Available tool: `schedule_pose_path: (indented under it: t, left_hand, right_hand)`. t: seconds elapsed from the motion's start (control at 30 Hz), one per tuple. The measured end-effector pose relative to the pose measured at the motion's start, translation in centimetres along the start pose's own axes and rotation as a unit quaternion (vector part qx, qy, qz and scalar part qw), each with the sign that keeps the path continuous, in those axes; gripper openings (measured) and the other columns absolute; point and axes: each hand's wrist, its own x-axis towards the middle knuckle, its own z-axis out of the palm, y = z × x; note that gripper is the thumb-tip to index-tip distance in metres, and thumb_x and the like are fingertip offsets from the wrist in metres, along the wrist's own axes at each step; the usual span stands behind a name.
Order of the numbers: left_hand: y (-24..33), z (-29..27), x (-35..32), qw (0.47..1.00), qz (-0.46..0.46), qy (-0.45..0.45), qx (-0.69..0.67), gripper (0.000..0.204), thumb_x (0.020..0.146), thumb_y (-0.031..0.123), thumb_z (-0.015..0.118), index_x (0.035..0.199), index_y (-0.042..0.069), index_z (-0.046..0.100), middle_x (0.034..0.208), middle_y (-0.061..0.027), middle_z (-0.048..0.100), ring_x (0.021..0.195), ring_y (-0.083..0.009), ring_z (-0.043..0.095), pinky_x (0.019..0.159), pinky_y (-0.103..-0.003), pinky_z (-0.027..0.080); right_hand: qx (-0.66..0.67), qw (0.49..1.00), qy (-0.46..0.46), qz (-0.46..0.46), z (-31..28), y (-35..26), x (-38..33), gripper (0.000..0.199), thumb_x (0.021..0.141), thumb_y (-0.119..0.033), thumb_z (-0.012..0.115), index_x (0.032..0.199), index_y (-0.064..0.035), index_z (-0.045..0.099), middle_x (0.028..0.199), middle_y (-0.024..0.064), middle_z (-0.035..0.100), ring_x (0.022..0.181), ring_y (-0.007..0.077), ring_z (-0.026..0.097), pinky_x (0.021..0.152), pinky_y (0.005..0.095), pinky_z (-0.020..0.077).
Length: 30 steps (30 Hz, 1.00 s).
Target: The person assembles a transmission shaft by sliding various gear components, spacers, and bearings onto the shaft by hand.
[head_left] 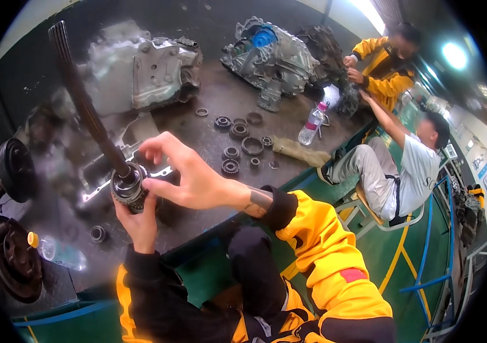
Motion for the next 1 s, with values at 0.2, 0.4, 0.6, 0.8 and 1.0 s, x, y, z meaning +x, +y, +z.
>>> schedule_pose_path:
  t: [0.2,0.4,0.6,0.8,1.0]
  left_hand:
    - [-0.5,-0.6,0.2,0.999,0.012,-0.004,0.031,0.061,0.08,0.008,0.072,0.134,0.001,0.046,0.122,-0.0072,0.058,0.111,-0.0171,0.055,0.096,-0.031,0.043]
    - [0.2,-0.1,-0.3,1.0,0.011,-0.018,0.014,0.066,0.079,0.009,0.074,0.136,0.001,0.043,0.126,-0.0086,0.056,0.114,-0.018,0.054,0.098,-0.031,0.043]
    - [0.2,0.5,-0.5,1.0,-0.011,-0.017,-0.013,0.066,0.077,0.005,0.073,0.136,0.001,0.043,0.124,-0.0081,0.056,0.113,-0.0178,0.055,0.098,-0.031,0.043]
    - [-0.3,0.2,-0.3,0.999,-0.024,0.006,-0.021,0.064,0.078,0.004,0.072,0.135,0.001,0.043,0.122,-0.0084,0.056,0.111,-0.0184,0.055,0.097,-0.032,0.043]
    - [0.2,0.5,-0.7,0.998,0.027,-0.025,0.055,0.055,0.084,0.01,0.069,0.132,0.001,0.044,0.121,-0.0094,0.056,0.111,-0.0189,0.054,0.096,-0.032,0.041]
  right_hand:
    - [0.087,0.992,-0.007,0.087,2.2,0.1,0.3,0.086,0.073,-0.025,0.082,0.14,0.0034,0.036,0.126,0.0165,0.048,0.118,0.025,0.05,0.103,0.0366,0.0397]
    - [0.034,0.997,-0.027,0.065,1.7,0.4,0.1,0.075,0.071,-0.026,0.083,0.13,0.0055,0.048,0.126,0.0158,0.049,0.12,0.0282,0.05,0.102,0.036,0.041]
    - [0.015,0.998,-0.021,0.065,1.6,0.6,-0.4,0.076,0.07,-0.027,0.084,0.129,0.0049,0.049,0.125,0.0172,0.048,0.119,0.0297,0.049,0.101,0.0365,0.0415]
    - [0.011,0.999,-0.012,0.036,2.3,0.4,-0.2,0.071,0.074,-0.025,0.079,0.129,0.0066,0.047,0.124,0.018,0.049,0.116,0.0298,0.051,0.099,0.0363,0.042]
    - [0.02,0.998,0.011,0.06,1.9,0.7,-0.3,0.067,0.076,-0.024,0.077,0.128,0.0056,0.048,0.116,0.0171,0.052,0.11,0.0278,0.054,0.095,0.0351,0.0436]
